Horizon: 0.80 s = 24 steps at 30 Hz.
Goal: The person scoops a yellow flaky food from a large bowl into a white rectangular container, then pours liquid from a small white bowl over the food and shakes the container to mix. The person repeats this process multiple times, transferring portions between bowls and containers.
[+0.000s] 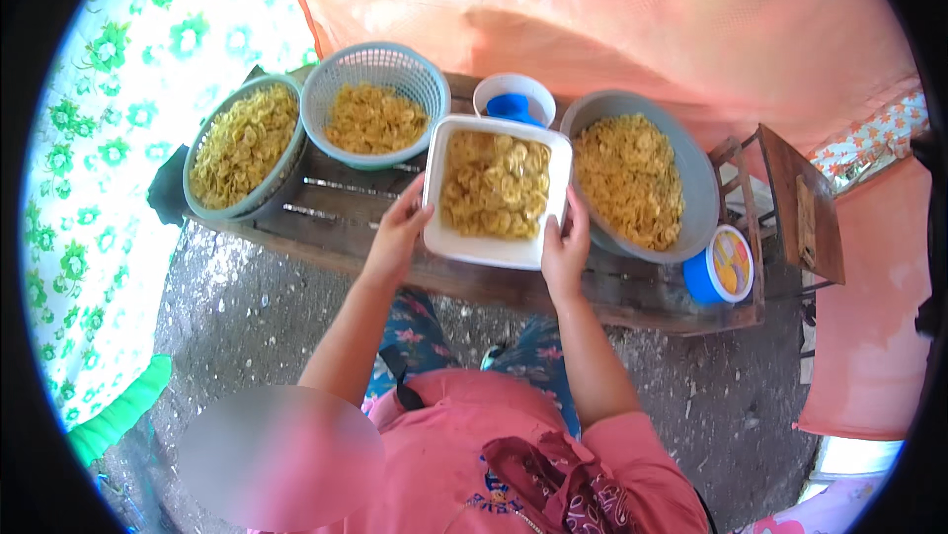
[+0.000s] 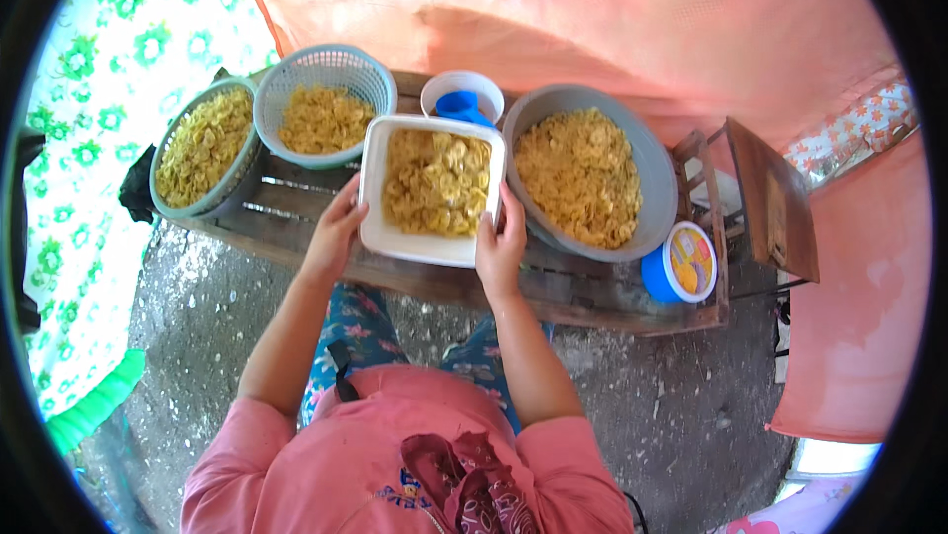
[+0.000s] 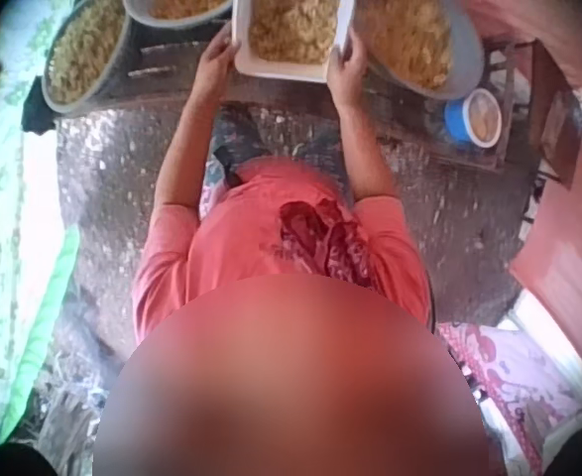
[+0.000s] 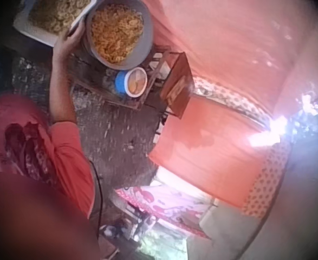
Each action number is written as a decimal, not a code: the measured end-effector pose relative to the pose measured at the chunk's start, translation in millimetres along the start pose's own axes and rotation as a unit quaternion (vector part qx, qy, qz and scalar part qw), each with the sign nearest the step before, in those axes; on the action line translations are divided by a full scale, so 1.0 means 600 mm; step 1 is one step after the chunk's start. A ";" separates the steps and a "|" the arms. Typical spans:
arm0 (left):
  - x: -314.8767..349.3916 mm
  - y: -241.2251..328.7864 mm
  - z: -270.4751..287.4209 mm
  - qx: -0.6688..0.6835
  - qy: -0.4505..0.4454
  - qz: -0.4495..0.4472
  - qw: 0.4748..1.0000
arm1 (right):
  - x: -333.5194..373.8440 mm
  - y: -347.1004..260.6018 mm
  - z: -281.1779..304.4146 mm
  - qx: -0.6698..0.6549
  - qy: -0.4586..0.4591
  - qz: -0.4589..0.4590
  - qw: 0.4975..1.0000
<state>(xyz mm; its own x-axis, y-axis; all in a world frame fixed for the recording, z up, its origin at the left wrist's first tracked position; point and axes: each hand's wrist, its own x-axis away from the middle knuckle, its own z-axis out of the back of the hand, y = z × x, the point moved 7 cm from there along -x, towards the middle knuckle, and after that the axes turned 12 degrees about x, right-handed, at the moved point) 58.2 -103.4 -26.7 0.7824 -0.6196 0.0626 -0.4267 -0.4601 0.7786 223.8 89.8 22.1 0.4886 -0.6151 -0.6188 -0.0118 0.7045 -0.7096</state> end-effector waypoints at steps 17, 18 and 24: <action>-0.002 0.005 -0.009 0.023 0.010 0.074 0.997 | 0.009 0.055 -0.031 0.029 -0.137 -0.216 0.966; 0.000 0.004 -0.013 0.040 -0.003 0.076 0.996 | 0.007 0.053 -0.030 0.020 -0.119 -0.204 0.971; 0.003 0.012 -0.002 0.017 0.011 0.081 0.996 | 0.010 0.046 -0.031 0.006 -0.072 -0.175 0.982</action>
<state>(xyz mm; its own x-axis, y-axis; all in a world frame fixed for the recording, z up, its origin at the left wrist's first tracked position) 57.1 -107.1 -20.4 0.7115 -0.6735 0.2001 -0.5633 -0.3766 0.7354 210.1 99.2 -7.4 0.5794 -0.7642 -0.2833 0.1889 0.4641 -0.8654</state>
